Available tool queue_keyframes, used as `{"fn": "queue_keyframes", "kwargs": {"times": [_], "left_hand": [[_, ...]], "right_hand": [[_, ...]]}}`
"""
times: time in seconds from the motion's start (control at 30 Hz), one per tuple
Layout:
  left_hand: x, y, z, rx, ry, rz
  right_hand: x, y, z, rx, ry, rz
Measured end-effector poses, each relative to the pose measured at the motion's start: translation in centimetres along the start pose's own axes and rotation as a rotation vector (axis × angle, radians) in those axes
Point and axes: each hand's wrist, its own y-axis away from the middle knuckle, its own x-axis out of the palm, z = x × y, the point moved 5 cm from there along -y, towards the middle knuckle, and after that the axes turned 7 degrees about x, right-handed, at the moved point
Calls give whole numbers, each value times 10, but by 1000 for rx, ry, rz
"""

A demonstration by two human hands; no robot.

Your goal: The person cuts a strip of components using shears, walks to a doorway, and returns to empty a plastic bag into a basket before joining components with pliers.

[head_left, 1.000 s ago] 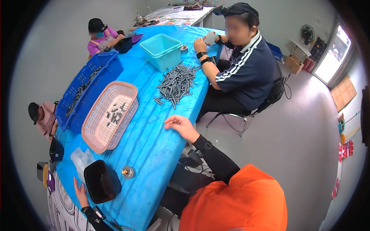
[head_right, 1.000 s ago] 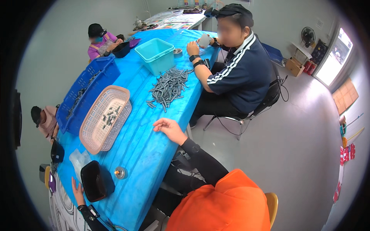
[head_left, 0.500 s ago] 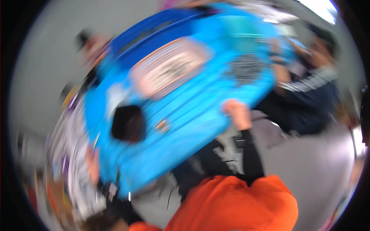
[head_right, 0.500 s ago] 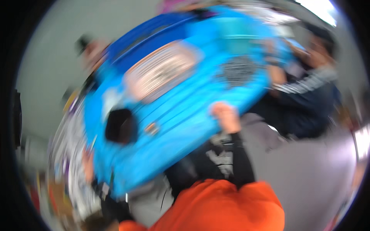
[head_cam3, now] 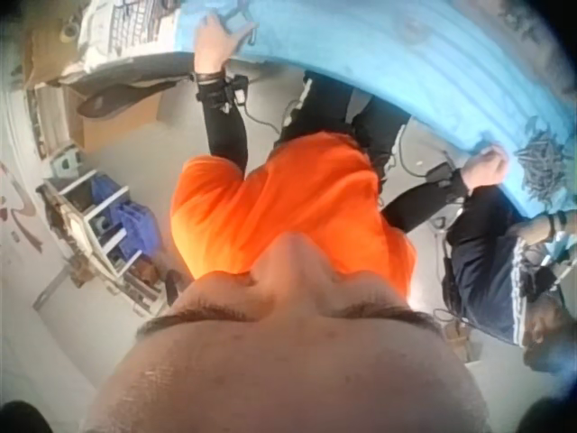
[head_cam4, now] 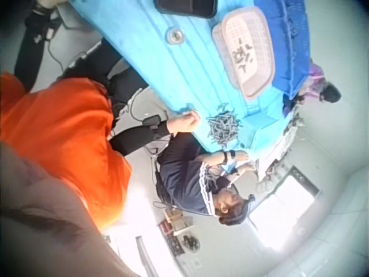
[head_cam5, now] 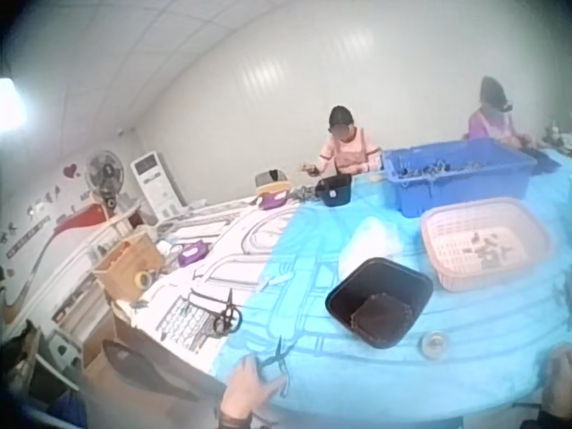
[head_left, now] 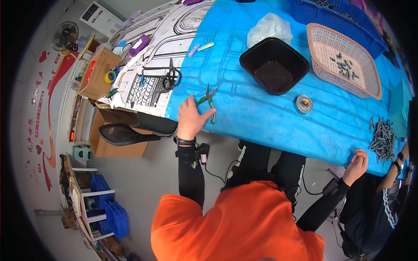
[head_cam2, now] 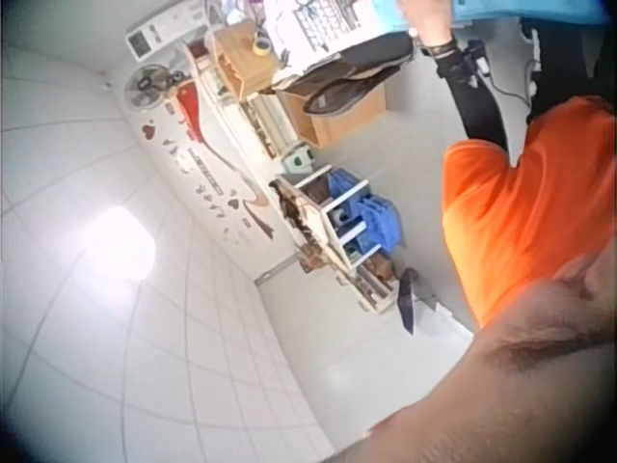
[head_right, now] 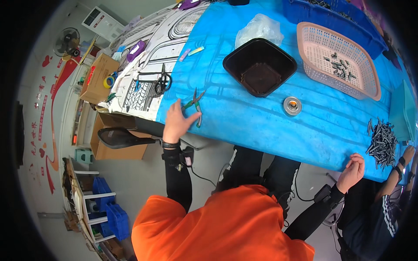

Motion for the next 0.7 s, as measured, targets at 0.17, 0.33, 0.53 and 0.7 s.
{"fn": "queue_keyframes", "kwargs": {"times": [0.17,0.33,0.53,0.7], "left_hand": [[18,-4,-44,-105,-11,126],[23,0,16,-185,63,139],[5,25,-8,-598,1173,-182],[12,64,-78,-496,1939,75]], "right_hand": [[-35,8,14,-30,25,-154],[7,3,10,110,407,-139],[-43,-17,43,25,461,-440],[-45,-61,55,102,1181,-358]]}}
